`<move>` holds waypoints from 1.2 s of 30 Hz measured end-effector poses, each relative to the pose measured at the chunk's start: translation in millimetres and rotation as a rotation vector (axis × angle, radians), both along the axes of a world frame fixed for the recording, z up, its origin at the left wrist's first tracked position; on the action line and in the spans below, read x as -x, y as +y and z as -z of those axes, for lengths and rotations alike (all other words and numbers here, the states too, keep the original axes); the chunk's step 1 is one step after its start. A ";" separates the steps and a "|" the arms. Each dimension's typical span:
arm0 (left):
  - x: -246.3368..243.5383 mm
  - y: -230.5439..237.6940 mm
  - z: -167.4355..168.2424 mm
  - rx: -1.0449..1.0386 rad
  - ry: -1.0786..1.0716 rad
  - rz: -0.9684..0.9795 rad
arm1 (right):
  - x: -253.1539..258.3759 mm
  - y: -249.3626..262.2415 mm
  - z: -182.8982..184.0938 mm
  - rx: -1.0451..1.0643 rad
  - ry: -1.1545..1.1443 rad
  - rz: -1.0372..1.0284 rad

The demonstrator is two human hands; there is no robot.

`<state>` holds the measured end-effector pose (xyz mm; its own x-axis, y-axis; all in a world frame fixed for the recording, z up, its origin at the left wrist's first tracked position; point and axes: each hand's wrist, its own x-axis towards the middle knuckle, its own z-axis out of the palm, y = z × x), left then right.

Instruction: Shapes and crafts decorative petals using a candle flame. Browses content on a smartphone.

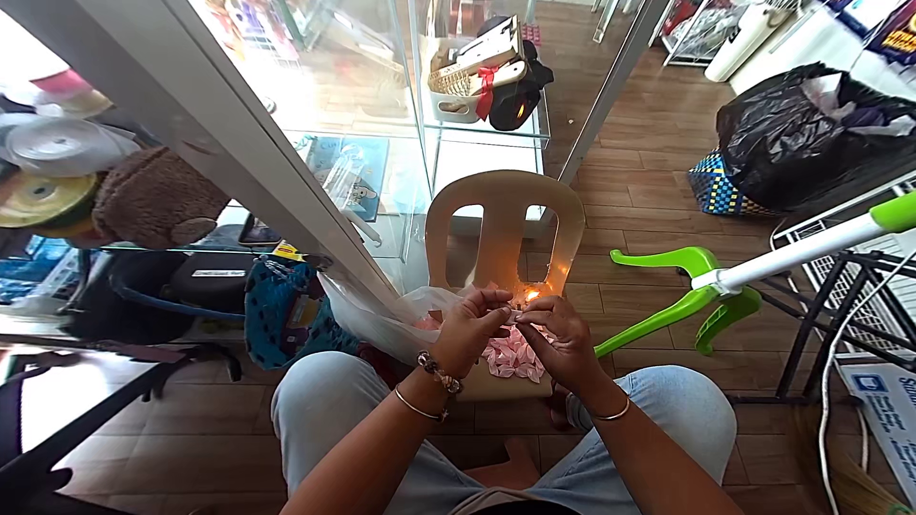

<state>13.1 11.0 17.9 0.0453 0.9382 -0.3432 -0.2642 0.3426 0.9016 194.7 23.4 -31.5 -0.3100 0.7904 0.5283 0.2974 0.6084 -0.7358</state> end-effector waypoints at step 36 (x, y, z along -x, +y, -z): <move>-5.3 -1.4 6.6 0.045 -0.146 0.130 | -0.2 -0.2 -14.9 0.643 0.445 0.031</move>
